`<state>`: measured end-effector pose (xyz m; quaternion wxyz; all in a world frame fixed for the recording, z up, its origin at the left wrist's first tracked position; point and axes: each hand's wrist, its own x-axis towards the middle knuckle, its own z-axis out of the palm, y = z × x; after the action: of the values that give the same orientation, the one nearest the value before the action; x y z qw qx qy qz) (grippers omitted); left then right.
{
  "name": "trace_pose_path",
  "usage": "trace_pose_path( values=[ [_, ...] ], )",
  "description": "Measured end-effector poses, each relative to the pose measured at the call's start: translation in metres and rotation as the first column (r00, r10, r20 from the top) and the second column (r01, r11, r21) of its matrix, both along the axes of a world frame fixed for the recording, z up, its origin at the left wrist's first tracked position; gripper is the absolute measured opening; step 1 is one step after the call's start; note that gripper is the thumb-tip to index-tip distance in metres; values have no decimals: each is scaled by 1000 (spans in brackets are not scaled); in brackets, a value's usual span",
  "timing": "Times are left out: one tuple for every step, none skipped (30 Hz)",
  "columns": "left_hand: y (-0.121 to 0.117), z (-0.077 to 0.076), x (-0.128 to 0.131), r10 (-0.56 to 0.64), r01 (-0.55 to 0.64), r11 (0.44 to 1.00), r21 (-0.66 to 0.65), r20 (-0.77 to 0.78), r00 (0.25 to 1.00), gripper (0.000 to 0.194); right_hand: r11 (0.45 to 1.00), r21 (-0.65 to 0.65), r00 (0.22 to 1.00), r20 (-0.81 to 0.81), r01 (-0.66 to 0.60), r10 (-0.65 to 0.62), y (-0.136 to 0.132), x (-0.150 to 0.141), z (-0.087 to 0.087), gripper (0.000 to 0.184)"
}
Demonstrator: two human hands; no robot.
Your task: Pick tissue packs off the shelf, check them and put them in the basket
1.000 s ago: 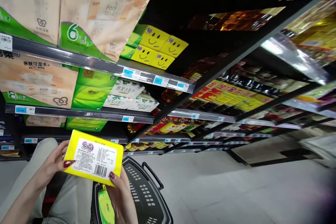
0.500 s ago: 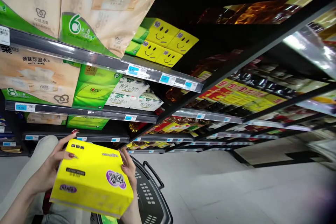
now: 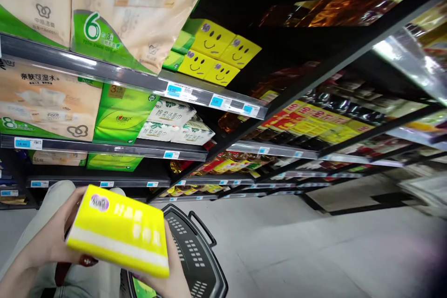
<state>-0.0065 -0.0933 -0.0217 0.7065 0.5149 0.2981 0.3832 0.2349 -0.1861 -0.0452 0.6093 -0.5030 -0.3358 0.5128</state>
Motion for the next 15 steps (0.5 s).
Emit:
trace_pose_path(
  values=[
    [-1,5,3,-29,30,996,-88,18,999,100,1000,-13,1000,-20,22,-23,0,-5,3,98],
    [-1,9,6,-41,45,985,-165,28,999,106,999,-26,998,-32,44,-45,1,-10,5,96],
    [-2,12,9,-39,43,973,-226,23,999,109,998,-38,998,-32,52,-53,3,-14,8,90],
    [-2,14,11,-23,23,961,-274,5,1000,111,998,-48,999,-20,43,-44,5,-18,10,81],
    [-2,15,14,-1,-6,950,-313,-22,1000,113,998,-57,1000,-6,27,-27,8,-19,12,71],
    [-2,16,16,25,-41,941,-335,-50,998,114,998,-65,1000,4,9,-9,10,-20,14,62],
    [-2,16,17,46,-68,936,-346,-72,996,114,997,-73,1000,9,-3,4,11,-20,14,55],
    [-2,15,18,55,-81,932,-352,-84,995,113,997,-78,1000,10,-8,8,11,-18,14,51],
    [-1,13,18,51,-79,932,-354,-89,995,112,997,-77,1000,5,-7,7,11,-15,13,50],
    [1,10,17,29,-60,933,-354,-90,995,110,998,-69,1000,-15,-11,10,10,-11,10,52],
    [3,6,16,-7,-21,937,-348,-80,997,107,998,-60,998,-56,-31,28,10,-5,7,56],
    [6,1,15,-57,35,942,-333,-56,997,104,997,-50,991,-119,-64,57,9,2,2,61],
    [10,-5,14,-119,106,947,-304,-24,993,102,993,-45,975,-196,-110,99,9,10,-3,67],
    [13,-13,13,-187,181,951,-251,3,982,101,984,-46,951,-271,-170,152,9,18,-7,74],
    [17,-20,14,-252,249,953,-170,8,968,100,968,-54,920,-327,-244,214,9,27,-12,80]
  ],
)
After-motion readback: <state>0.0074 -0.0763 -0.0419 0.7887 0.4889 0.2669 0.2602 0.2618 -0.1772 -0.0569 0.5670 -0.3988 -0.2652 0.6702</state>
